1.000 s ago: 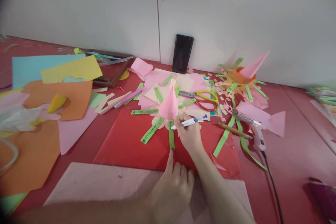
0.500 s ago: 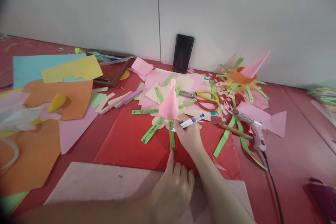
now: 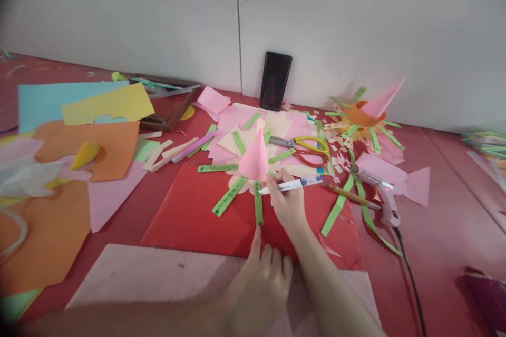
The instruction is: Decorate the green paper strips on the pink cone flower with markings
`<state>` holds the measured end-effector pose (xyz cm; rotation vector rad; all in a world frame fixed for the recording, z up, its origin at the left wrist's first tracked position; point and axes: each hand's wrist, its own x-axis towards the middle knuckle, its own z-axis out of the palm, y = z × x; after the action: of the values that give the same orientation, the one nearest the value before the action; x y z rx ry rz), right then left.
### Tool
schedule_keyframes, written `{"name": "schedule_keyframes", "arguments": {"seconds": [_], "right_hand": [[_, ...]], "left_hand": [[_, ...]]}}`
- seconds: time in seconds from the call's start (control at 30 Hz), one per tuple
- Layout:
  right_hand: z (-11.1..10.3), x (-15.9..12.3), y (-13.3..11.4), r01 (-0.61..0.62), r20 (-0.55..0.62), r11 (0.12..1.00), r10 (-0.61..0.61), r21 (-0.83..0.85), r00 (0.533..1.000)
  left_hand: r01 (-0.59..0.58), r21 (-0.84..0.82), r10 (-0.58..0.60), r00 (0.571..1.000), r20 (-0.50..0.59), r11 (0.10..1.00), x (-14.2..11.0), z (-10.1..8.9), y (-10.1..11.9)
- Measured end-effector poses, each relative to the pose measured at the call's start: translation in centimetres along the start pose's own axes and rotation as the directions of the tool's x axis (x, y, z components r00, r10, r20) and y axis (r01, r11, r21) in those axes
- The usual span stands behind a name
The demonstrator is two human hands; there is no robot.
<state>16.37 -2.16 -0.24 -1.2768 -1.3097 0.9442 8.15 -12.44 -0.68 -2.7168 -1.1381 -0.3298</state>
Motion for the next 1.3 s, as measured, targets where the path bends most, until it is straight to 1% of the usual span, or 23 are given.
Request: {"name": "schedule_keyframes", "arguments": {"seconds": [0.1,0.23,0.33,0.47,0.67,0.77,0.83,0.9,1.0,1.13,1.3], "right_hand": [[0.0,-0.1,-0.2,0.009,0.075,0.996,-0.015,0.089,0.997],[0.0,0.1,-0.4,0.054,0.207,0.997,-0.063,0.046,0.976],[0.0,0.2,-0.4,0.083,0.237,0.996,-0.084,0.012,0.968],[0.1,0.3,-0.2,0.090,0.249,0.996,-0.086,-0.002,0.965],[0.1,0.2,-0.3,0.066,0.233,0.998,-0.067,0.015,0.970],[0.0,0.1,-0.4,0.034,0.151,0.999,-0.036,0.019,0.988],[-0.1,0.0,-0.2,0.007,0.077,1.000,-0.005,-0.019,0.997],[-0.1,-0.1,0.0,-0.013,0.034,0.997,0.015,-0.071,0.999],[0.0,-0.1,0.4,-0.013,0.040,0.988,0.019,-0.152,0.999],[-0.1,0.0,0.7,0.027,0.063,0.966,-0.012,-0.256,0.998],[0.0,0.1,0.7,0.042,0.088,0.952,-0.016,-0.304,0.996]], "left_hand": [[0.004,-0.002,-0.004,1.000,-0.003,1.000,0.0,0.1,0.1],[0.043,-0.003,-0.043,0.999,-0.014,0.999,0.0,0.3,0.2],[0.062,-0.007,-0.062,0.998,-0.014,0.998,-0.1,0.4,0.3],[0.035,-0.011,-0.035,0.999,-0.001,0.999,-0.1,0.3,0.3],[0.033,-0.012,-0.033,0.999,0.033,0.999,-0.1,0.3,0.2],[0.016,-0.013,-0.015,0.998,0.056,1.000,-0.1,0.3,0.1],[0.004,-0.013,-0.003,0.997,0.074,1.000,-0.1,0.2,0.1],[-0.007,-0.018,0.008,0.997,0.077,1.000,-0.1,0.2,0.0],[-0.007,-0.024,0.008,0.998,0.064,1.000,-0.1,0.2,0.1],[-0.001,-0.018,0.002,0.999,0.047,1.000,0.0,0.2,0.1],[-0.008,-0.017,0.008,0.999,0.032,1.000,0.0,0.0,-0.1]]}}
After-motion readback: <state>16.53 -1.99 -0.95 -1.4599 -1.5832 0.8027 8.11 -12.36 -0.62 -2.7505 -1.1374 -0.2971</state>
